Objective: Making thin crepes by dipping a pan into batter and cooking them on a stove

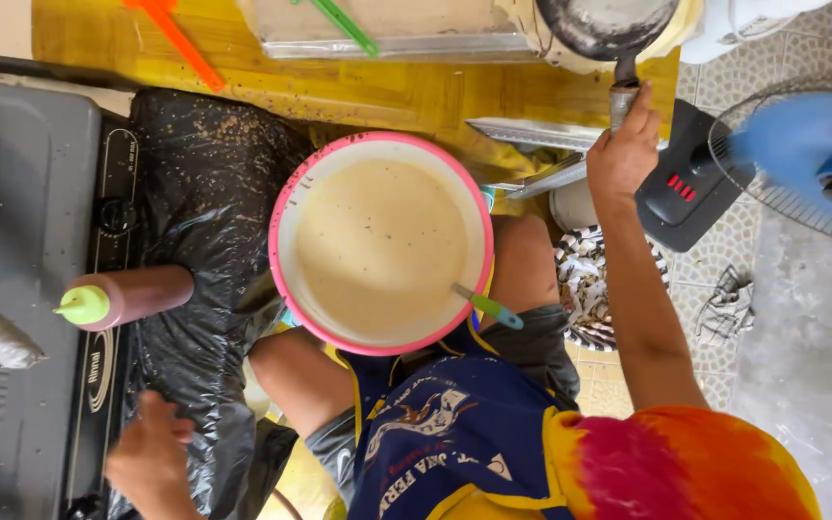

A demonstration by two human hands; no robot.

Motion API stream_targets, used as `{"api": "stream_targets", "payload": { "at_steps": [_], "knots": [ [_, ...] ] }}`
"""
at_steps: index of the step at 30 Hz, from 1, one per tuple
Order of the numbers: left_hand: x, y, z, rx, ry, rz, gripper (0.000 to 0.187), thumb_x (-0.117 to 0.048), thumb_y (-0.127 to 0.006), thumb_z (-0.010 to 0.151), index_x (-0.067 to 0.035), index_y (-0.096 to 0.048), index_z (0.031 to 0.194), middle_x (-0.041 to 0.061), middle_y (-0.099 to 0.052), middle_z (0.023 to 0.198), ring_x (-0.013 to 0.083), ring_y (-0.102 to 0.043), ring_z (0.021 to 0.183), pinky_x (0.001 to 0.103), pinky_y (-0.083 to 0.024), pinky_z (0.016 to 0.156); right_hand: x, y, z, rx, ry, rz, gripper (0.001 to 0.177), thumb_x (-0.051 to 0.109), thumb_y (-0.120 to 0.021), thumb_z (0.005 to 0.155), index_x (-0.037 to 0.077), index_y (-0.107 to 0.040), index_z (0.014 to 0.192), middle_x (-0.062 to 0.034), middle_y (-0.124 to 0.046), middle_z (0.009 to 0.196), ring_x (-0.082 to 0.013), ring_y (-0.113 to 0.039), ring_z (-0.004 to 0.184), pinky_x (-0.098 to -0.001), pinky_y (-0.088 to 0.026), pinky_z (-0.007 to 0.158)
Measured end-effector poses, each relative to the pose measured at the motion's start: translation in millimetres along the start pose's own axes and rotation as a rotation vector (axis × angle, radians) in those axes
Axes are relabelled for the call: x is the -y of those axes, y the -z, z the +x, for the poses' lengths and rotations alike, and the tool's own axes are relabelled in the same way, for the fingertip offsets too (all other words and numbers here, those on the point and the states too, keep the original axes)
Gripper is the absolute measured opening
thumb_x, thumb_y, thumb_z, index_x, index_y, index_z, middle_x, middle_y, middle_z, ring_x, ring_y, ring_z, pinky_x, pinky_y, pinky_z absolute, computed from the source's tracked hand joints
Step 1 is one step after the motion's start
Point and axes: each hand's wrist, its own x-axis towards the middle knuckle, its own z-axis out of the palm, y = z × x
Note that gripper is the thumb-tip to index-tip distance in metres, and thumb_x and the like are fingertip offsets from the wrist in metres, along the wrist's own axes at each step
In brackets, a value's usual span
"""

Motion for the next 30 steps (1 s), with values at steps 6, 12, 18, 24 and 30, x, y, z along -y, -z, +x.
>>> {"api": "stream_targets", "payload": {
  "at_steps": [6,12,18,24,30],
  "knots": [
    [5,-34,-65,0.162,0.097,-0.269,0.046,-0.033,-0.063,0.114,0.008,-0.075,0.097,0.013,-0.070,0.068,0.0190,-0.063,0.057,0.029,-0.049,0.056,-14,-51,7,0.021,-0.033,-0.100,0.099,0.007,-0.078,0.083,0.007,-0.018,0.161,-0.0138,-0.056,0.122,-0.0308,-0.065,0.096,-0.0387,-0.060,0.077],
    [-55,-40,-78,0.216,0.068,-0.294,0.035,-0.026,-0.064,0.107,0.008,-0.071,0.108,0.017,-0.073,0.080,0.0206,-0.067,0.068,0.031,-0.054,0.063,0,-12,21,-0.124,0.021,0.129,0.092,-0.003,-0.072,0.082,0.009,-0.024,0.159,-0.0143,-0.059,0.120,-0.0332,-0.066,0.091,-0.0417,-0.057,0.076],
    [-150,-74,-118,0.389,-0.393,-0.523,0.039,-0.014,-0.065,0.099,-0.001,-0.063,0.136,0.020,-0.076,0.102,0.0300,-0.075,0.085,0.040,-0.061,0.077,123,86,4,-0.046,-0.064,1.157,0.021,0.008,-0.067,0.098,0.000,-0.055,0.113,-0.0144,-0.059,0.090,-0.0243,-0.061,0.075,-0.0366,-0.048,0.068],
    [-187,-60,-146,0.538,-0.580,-0.877,0.079,-0.020,-0.082,0.084,0.010,-0.042,0.146,0.032,-0.064,0.120,0.0424,-0.068,0.096,0.048,-0.057,0.073,275,177,-139,1.222,-0.394,2.219,0.062,0.061,-0.046,0.098,0.009,-0.062,0.068,-0.0131,-0.056,0.047,-0.0198,-0.057,0.032,-0.0303,-0.035,0.023],
    [-8,-27,-130,0.345,-0.343,-1.120,0.046,0.002,-0.079,0.079,0.001,-0.065,0.123,0.011,-0.056,0.116,0.0203,-0.062,0.100,0.035,-0.054,0.088,364,207,-234,1.437,0.530,1.931,0.049,0.050,-0.043,0.107,0.008,-0.065,0.094,-0.0041,-0.066,0.100,-0.0135,-0.056,0.075,-0.0288,-0.047,0.071]
  ]
}}
